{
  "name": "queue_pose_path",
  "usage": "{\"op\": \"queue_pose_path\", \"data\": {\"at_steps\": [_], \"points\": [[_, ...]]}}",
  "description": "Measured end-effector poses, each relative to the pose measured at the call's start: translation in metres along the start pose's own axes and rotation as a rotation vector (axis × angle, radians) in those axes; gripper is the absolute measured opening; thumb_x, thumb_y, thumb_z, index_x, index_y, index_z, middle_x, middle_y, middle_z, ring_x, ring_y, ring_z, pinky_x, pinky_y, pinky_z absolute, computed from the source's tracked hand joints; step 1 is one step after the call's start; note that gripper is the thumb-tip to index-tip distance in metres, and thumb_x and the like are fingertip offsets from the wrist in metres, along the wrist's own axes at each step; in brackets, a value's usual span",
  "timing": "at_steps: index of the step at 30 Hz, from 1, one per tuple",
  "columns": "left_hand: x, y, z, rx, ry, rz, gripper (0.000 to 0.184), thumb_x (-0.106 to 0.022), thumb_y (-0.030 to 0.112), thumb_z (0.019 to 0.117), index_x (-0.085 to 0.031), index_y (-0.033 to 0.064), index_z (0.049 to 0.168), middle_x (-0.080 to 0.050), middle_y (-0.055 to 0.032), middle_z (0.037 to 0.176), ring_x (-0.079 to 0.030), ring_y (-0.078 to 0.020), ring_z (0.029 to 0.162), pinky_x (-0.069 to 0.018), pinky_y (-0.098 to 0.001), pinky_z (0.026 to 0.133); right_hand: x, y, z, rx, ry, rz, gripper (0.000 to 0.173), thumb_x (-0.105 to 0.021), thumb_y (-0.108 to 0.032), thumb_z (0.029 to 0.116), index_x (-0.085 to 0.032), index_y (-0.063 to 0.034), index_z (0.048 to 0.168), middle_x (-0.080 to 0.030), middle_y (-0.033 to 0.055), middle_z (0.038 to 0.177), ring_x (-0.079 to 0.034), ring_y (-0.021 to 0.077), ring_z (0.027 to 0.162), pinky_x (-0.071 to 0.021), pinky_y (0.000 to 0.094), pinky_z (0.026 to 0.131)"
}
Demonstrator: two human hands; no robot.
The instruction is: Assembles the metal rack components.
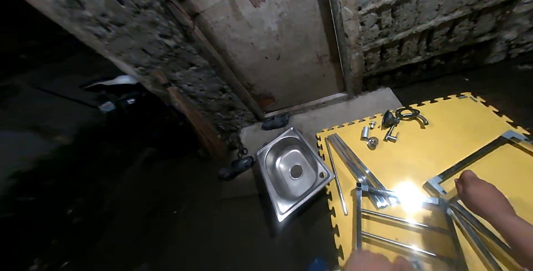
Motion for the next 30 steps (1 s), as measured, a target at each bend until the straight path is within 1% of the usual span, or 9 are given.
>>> {"op": "queue_pose_path", "data": {"at_steps": [5,8,10,13,15,19,23,26,30], "points": [[0.017,-0.019,0.001,0.119,0.162,-0.353,0.071,-0.074,0.058,0.0861,-0.053,0.0177,0.140,-0.073,-0.0109,0.103,-0.073,-0.0320,0.093,-0.0589,-0.0592,0.079,0.030,0.003,-0.029,0.016,0.086,0.288,0.097,-0.074,-0.042,0.0933,-0.018,-0.0093,0.164,-0.043,0.0393,0.146,-0.051,0.0573,0.128,-0.0460,0.0733,0.099],[0.028,-0.021,-0.005,0.125,0.261,-0.531,0.077,-0.072,0.065,0.0857,-0.052,0.0134,0.139,-0.070,-0.0102,0.095,-0.070,-0.0276,0.085,-0.0587,-0.0531,0.077,0.057,-0.008,-0.075,0.124,0.168,0.194,0.074,-0.067,-0.039,0.0984,-0.038,-0.0005,0.155,-0.046,0.0379,0.145,-0.053,0.0578,0.126,-0.0455,0.0748,0.098],[0.031,-0.021,-0.011,0.158,0.295,-0.507,0.076,-0.069,0.067,0.0860,-0.052,0.0142,0.138,-0.070,-0.0088,0.097,-0.070,-0.0260,0.087,-0.0591,-0.0514,0.077,0.062,-0.024,-0.113,0.282,-0.067,0.156,0.068,-0.072,-0.036,0.0956,-0.048,-0.0034,0.150,-0.057,0.0320,0.137,-0.061,0.0520,0.118,-0.0492,0.0712,0.096],[0.030,-0.012,-0.017,0.130,0.330,-0.459,0.075,-0.068,0.065,0.0875,-0.052,0.0141,0.140,-0.070,-0.0091,0.101,-0.071,-0.0263,0.090,-0.0587,-0.0525,0.080,0.082,-0.056,-0.194,0.372,-0.524,0.557,0.096,-0.081,-0.031,0.0870,-0.024,-0.0205,0.164,-0.060,0.0144,0.141,-0.072,0.0318,0.106,-0.0619,0.0498,0.088],[0.025,-0.001,-0.019,0.028,0.339,-0.446,0.073,-0.070,0.060,0.0882,-0.052,0.0137,0.141,-0.071,-0.0098,0.102,-0.071,-0.0268,0.091,-0.0584,-0.0532,0.082,0.105,-0.074,-0.247,0.360,-0.593,0.973,0.087,-0.073,-0.020,0.0894,-0.025,-0.0216,0.162,-0.065,0.0173,0.132,-0.074,0.0328,0.090,-0.0649,0.0467,0.074],[0.002,0.026,-0.023,-0.151,0.323,-0.409,0.065,-0.076,0.047,0.0878,-0.054,0.0117,0.138,-0.072,-0.0114,0.101,-0.072,-0.0290,0.093,-0.0586,-0.0552,0.082,0.138,-0.079,-0.315,0.196,-0.364,1.129,0.037,-0.056,-0.008,0.1027,-0.048,-0.0048,0.139,-0.071,0.0118,0.097,-0.073,0.0234,0.076,-0.0643,0.0417,0.071],[-0.023,0.043,-0.022,-0.215,0.262,-0.537,0.074,-0.077,0.053,0.0864,-0.052,0.0062,0.139,-0.070,-0.0119,0.098,-0.070,-0.0271,0.087,-0.0587,-0.0520,0.082,0.130,-0.064,-0.334,0.092,-0.267,1.137,0.029,-0.056,-0.006,0.1005,-0.051,-0.0008,0.128,-0.070,0.0170,0.102,-0.075,0.0295,0.084,-0.0655,0.0459,0.074],[-0.018,0.040,-0.027,-0.095,0.278,-0.748,0.058,-0.064,0.044,0.0995,-0.050,0.0041,0.140,-0.069,-0.0109,0.098,-0.069,-0.0220,0.085,-0.0598,-0.0454,0.080,0.140,-0.056,-0.330,0.119,-0.136,1.102,0.032,-0.060,-0.012,0.0967,-0.057,-0.0032,0.128,-0.072,0.0145,0.100,-0.074,0.0264,0.079,-0.0651,0.0427,0.070],[0.016,0.000,-0.022,0.079,0.499,-0.702,0.038,-0.061,0.030,0.1026,-0.061,0.0053,0.131,-0.064,-0.0141,0.121,-0.064,-0.0230,0.108,-0.0551,-0.0435,0.095,0.173,-0.023,-0.328,0.210,0.109,0.813,0.031,-0.060,-0.028,0.0976,-0.061,-0.0123,0.125,-0.074,0.0018,0.095,-0.073,0.0139,0.077,-0.0647,0.0359,0.070]]}}
Point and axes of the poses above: each hand's wrist, its own z-axis towards the middle knuckle, its own x-axis out of the back of the hand, y = z × x, the point moved 4 cm from there along z, towards the middle knuckle
